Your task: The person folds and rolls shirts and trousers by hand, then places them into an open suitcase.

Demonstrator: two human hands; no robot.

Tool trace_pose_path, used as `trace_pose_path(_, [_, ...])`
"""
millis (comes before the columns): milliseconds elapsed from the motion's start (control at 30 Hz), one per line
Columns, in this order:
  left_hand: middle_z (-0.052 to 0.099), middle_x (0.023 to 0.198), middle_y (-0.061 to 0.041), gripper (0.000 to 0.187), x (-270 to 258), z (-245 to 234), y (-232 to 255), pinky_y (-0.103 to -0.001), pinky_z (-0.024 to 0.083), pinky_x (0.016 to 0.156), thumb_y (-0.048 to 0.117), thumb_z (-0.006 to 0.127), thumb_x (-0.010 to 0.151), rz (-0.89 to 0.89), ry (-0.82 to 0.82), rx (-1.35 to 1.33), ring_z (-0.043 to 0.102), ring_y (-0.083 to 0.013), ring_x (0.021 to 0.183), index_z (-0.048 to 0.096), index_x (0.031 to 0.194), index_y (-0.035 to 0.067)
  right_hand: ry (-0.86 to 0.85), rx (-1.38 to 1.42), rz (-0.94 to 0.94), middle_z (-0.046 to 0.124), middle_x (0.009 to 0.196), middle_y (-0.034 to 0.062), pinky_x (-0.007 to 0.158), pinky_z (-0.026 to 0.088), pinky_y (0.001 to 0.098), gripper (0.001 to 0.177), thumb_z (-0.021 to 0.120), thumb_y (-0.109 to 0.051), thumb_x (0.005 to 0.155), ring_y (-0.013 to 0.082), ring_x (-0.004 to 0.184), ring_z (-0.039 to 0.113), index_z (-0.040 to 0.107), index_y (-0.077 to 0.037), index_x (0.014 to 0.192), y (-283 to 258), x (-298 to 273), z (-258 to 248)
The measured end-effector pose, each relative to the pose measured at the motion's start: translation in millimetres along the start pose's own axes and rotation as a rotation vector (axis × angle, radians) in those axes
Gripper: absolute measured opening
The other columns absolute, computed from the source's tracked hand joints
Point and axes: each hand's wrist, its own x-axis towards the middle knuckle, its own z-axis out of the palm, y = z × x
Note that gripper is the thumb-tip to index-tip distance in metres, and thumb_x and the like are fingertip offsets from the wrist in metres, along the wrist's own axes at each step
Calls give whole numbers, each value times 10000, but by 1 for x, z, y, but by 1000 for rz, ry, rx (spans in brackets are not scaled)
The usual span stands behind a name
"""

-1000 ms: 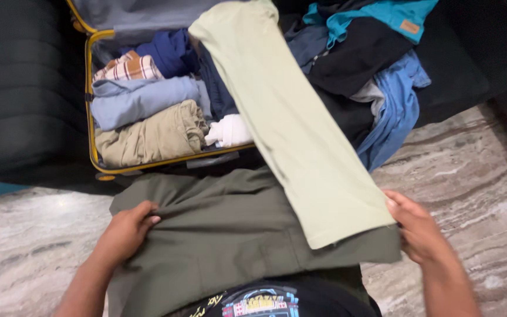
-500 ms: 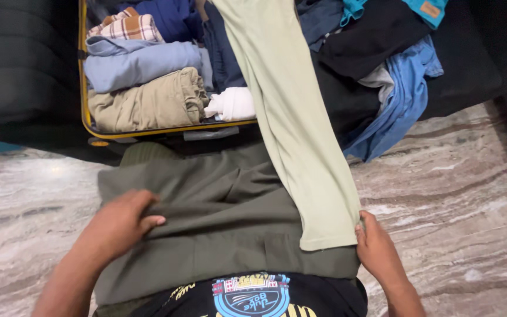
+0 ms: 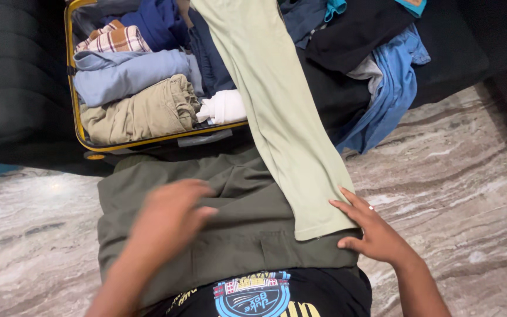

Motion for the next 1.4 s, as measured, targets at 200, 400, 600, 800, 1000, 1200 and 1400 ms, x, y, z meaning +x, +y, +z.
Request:
trace_pose_path(200, [677, 1089, -106, 392, 75, 55, 96, -443, 470, 934, 69, 712, 725, 585, -291, 6, 633, -314, 1111, 681, 1115, 81, 20, 52, 42, 325, 1653, 135, 1161, 314, 478, 873, 835, -417, 703, 355, 1507, 315, 513, -203, 1484, 17, -7, -5])
trace_pose_path(400, [718, 1100, -121, 421, 89, 140, 83, -434, 521, 879, 64, 692, 706, 524, -185, -291, 679, -343, 1034, 709, 1125, 106, 182, -30, 189, 493, 1552, 100, 1168, 370, 416, 766, 821, -219, 752, 295, 1452, 446, 541, -216, 1465, 30, -14, -8])
trace_pose_path(600, [722, 851, -129, 207, 95, 172, 62, -335, 533, 728, 119, 704, 884, -106, -153, -689, 690, -245, 815, 740, 1082, 73, 168, 105, 51, 457, 1536, 155, 1128, 361, 430, 714, 735, -38, 718, 333, 1421, 426, 559, -117, 1406, 25, 4, -10])
trace_pose_path(800, [665, 788, -75, 140, 107, 170, 55, -286, 469, 687, 122, 677, 952, -206, -200, -1015, 544, -80, 740, 724, 1012, 5, 494, 186, -30, 635, 1409, 149, 1109, 453, 397, 436, 747, 43, 784, 304, 1337, 591, 691, -38, 1208, 45, 21, 4])
trace_pose_path(1000, [720, 995, -115, 207, 101, 96, 77, -371, 527, 867, 5, 633, 844, 340, 90, -709, 683, -291, 961, 688, 1042, 28, 697, 530, -187, 707, 1271, 185, 1099, 499, 415, 198, 690, 49, 906, 301, 1280, 646, 666, 10, 1099, 55, 23, 10])
trace_pose_path(1200, [720, 1011, -122, 284, 78, 52, 79, -441, 509, 882, 14, 692, 731, 480, -94, -463, 670, -358, 1012, 707, 1013, 45, 506, 513, -263, 768, 1046, 118, 946, 576, 392, 228, 733, -215, 912, 267, 1045, 742, 694, -28, 1035, 53, 12, -8])
trace_pose_path(1400, [723, 1043, -108, 298, 40, 70, 60, -407, 535, 902, -42, 656, 708, 433, -346, -494, 670, -342, 1048, 736, 983, 39, 134, 155, -140, 756, 1073, 69, 964, 497, 395, 725, 903, -474, 554, 234, 1070, 676, 734, -70, 1132, 33, 20, -7])
